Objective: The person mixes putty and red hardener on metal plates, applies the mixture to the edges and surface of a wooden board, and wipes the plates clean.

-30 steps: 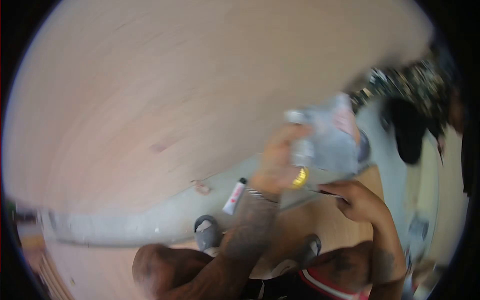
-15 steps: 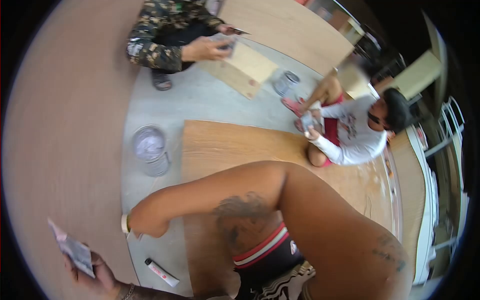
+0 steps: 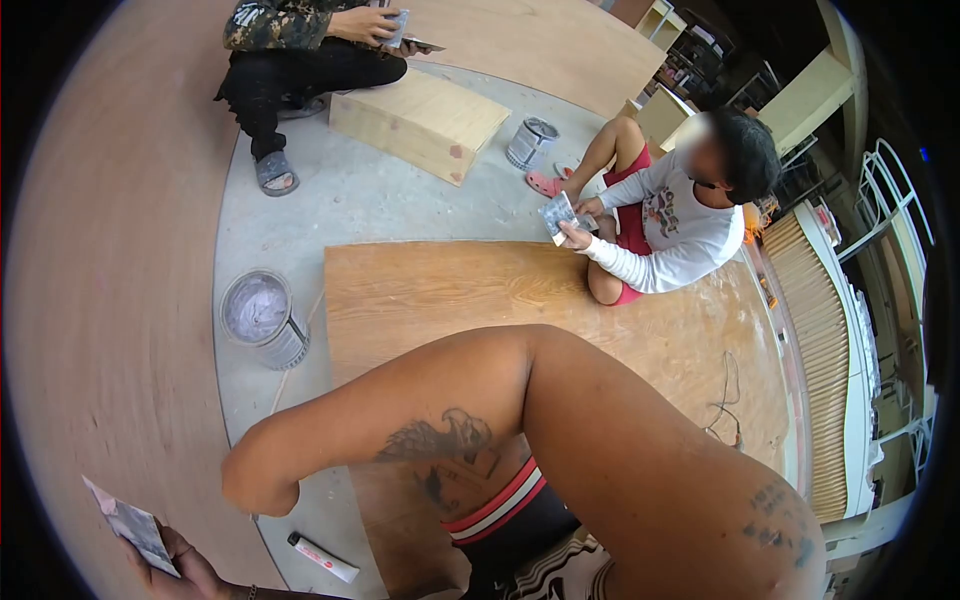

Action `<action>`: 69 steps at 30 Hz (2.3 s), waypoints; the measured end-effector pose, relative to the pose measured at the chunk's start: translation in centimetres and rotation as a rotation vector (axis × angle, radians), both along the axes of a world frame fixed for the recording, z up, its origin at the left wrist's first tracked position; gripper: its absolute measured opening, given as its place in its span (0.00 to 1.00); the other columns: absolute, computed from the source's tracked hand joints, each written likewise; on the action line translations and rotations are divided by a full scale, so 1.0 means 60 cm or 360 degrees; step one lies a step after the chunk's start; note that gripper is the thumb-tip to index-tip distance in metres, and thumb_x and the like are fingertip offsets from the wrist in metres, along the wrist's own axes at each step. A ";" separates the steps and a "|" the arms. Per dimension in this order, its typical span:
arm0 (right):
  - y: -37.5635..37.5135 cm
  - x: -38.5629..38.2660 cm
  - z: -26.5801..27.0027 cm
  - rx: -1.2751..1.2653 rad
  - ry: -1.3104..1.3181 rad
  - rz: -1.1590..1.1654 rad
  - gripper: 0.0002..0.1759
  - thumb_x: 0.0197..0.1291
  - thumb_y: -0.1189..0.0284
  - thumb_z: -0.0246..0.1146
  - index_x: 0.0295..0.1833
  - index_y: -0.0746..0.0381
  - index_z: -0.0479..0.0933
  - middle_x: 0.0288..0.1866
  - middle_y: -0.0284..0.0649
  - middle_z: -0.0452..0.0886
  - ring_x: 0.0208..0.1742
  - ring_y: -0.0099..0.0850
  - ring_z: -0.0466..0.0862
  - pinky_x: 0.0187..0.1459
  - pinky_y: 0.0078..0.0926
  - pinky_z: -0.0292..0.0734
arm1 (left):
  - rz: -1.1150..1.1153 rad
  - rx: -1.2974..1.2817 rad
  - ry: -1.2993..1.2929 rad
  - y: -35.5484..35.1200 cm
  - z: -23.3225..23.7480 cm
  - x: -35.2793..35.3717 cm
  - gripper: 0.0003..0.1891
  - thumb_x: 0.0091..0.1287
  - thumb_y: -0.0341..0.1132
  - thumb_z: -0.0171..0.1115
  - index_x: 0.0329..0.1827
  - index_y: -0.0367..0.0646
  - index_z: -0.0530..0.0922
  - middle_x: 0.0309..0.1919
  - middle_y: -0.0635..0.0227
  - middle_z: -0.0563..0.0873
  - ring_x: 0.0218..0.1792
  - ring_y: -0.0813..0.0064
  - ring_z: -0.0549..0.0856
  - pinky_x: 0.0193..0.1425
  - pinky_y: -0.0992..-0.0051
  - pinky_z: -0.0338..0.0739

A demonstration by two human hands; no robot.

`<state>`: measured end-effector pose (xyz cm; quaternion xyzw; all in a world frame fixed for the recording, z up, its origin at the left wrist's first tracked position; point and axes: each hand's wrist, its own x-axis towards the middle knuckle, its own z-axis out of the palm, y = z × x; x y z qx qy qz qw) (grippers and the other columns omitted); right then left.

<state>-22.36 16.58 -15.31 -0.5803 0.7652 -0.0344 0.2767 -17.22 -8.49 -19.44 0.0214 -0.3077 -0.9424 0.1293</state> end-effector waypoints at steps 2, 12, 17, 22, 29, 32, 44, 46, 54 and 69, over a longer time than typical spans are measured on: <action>0.002 0.005 0.000 -0.0028 -0.0042 -0.0005 0.17 0.48 0.73 0.58 0.42 0.67 0.85 0.41 0.55 0.85 0.41 0.49 0.84 0.43 0.46 0.78 | 0.0263 -0.0079 -0.0237 0.013 0.012 0.004 0.19 0.74 0.32 0.54 0.63 0.28 0.69 0.46 0.56 0.79 0.39 0.74 0.75 0.33 0.80 0.67; 0.012 0.007 0.021 -0.0060 -0.0066 -0.0047 0.10 0.44 0.78 0.59 0.31 0.71 0.84 0.32 0.55 0.85 0.34 0.48 0.83 0.35 0.44 0.77 | 0.0045 -0.0116 -0.0080 -0.030 -0.017 -0.016 0.20 0.74 0.34 0.54 0.62 0.28 0.69 0.51 0.52 0.80 0.45 0.67 0.79 0.42 0.76 0.75; 0.001 0.003 0.019 -0.0018 -0.0090 -0.0018 0.13 0.46 0.76 0.59 0.36 0.71 0.84 0.37 0.56 0.85 0.38 0.48 0.84 0.39 0.45 0.77 | 0.0326 -0.0183 -0.0321 -0.028 0.000 -0.015 0.20 0.72 0.34 0.55 0.61 0.28 0.71 0.53 0.52 0.80 0.46 0.66 0.80 0.47 0.72 0.78; -0.001 0.003 0.013 0.0075 -0.0061 0.0026 0.17 0.48 0.74 0.58 0.41 0.71 0.84 0.41 0.57 0.85 0.41 0.49 0.84 0.43 0.46 0.77 | -0.0065 -0.0126 0.0041 -0.073 -0.046 -0.012 0.18 0.71 0.33 0.56 0.58 0.29 0.73 0.50 0.54 0.82 0.43 0.68 0.81 0.40 0.73 0.76; 0.005 0.005 0.019 0.0067 -0.0049 0.0021 0.16 0.48 0.75 0.57 0.40 0.71 0.84 0.40 0.56 0.85 0.40 0.49 0.83 0.42 0.45 0.77 | 0.0171 -0.0052 -0.0160 -0.003 0.007 -0.006 0.17 0.70 0.33 0.59 0.57 0.30 0.74 0.46 0.57 0.83 0.37 0.70 0.81 0.36 0.74 0.74; 0.008 0.008 0.019 0.0024 -0.0088 -0.0012 0.15 0.48 0.75 0.57 0.39 0.71 0.84 0.39 0.56 0.85 0.40 0.49 0.84 0.42 0.45 0.78 | 0.0342 0.0004 -0.0313 0.000 0.020 0.001 0.18 0.69 0.33 0.60 0.56 0.30 0.73 0.46 0.57 0.83 0.37 0.70 0.80 0.35 0.74 0.73; 0.009 0.016 0.039 0.0015 -0.0155 -0.0095 0.12 0.43 0.81 0.59 0.33 0.75 0.83 0.36 0.59 0.84 0.38 0.50 0.85 0.41 0.46 0.80 | -0.0126 0.0026 -0.0003 -0.007 0.024 0.007 0.12 0.71 0.33 0.59 0.49 0.31 0.75 0.44 0.58 0.85 0.38 0.72 0.84 0.38 0.75 0.80; 0.005 0.015 0.038 0.0012 -0.0161 -0.0103 0.12 0.42 0.80 0.59 0.33 0.75 0.84 0.36 0.59 0.84 0.39 0.50 0.85 0.41 0.46 0.80 | -0.0064 0.0031 -0.0041 -0.013 0.019 0.007 0.12 0.71 0.33 0.59 0.49 0.32 0.76 0.44 0.58 0.85 0.38 0.72 0.84 0.37 0.75 0.80; 0.006 0.020 0.043 0.0069 -0.0122 -0.0069 0.16 0.47 0.75 0.58 0.39 0.71 0.85 0.40 0.56 0.85 0.40 0.49 0.83 0.42 0.47 0.77 | 0.0006 0.0042 -0.0100 -0.005 0.025 0.007 0.12 0.70 0.33 0.60 0.50 0.33 0.76 0.44 0.61 0.85 0.37 0.74 0.84 0.34 0.76 0.77; 0.029 0.010 0.070 0.0101 -0.0376 -0.0150 0.19 0.47 0.81 0.59 0.47 0.66 0.83 0.39 0.53 0.85 0.43 0.48 0.85 0.42 0.44 0.80 | 0.0220 0.0100 -0.0388 0.038 0.060 0.011 0.21 0.71 0.39 0.57 0.63 0.37 0.74 0.56 0.60 0.83 0.53 0.67 0.83 0.48 0.69 0.78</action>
